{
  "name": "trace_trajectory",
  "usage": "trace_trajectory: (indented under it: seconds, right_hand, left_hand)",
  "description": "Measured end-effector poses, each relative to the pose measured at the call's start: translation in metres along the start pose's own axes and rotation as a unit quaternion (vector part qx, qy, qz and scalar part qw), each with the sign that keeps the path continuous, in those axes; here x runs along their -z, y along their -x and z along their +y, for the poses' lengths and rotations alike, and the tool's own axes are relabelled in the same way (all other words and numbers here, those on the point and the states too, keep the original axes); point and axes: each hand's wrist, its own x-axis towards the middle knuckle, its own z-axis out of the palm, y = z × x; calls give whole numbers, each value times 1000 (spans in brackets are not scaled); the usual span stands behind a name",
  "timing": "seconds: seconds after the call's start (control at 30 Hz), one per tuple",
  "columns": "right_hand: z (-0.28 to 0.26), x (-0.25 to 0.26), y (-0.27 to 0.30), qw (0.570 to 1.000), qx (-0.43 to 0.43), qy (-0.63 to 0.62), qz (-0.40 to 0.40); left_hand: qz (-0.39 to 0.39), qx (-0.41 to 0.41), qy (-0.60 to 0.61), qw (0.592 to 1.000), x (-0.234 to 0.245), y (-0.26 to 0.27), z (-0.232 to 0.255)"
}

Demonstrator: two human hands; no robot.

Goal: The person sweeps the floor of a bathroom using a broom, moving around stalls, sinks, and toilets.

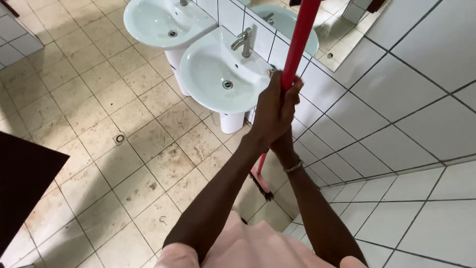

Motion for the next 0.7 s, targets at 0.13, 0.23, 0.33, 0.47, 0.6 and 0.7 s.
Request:
trace_trajectory:
  seconds: [0.13, 0.23, 0.33, 0.47, 0.6, 0.7]
  right_hand:
    - [-20, 2, 1, 996, -84, -18, -27]
    - [-17, -13, 6, 979, -175, -89, -53]
    - [-4, -20, 7, 982, -131, -138, -21]
    - [-10, -16, -13, 995, -67, -23, 64]
    - [-35, 9, -60, 987, 126, 58, 80]
    - [-46, 29, -106, 984, 95, 134, 74]
  left_hand:
    - [-14, -61, -9, 998, 6, -40, 10]
    - [-3, -143, 12, 990, 16, -67, 25]
    - [-22, -134, 49, 990, 18, -74, 32]
    - [-76, -114, 62, 989, 23, -69, 16]
    - [-122, -54, 45, 990, 21, -62, -16]
    - [-134, -36, 58, 989, 17, -81, -30]
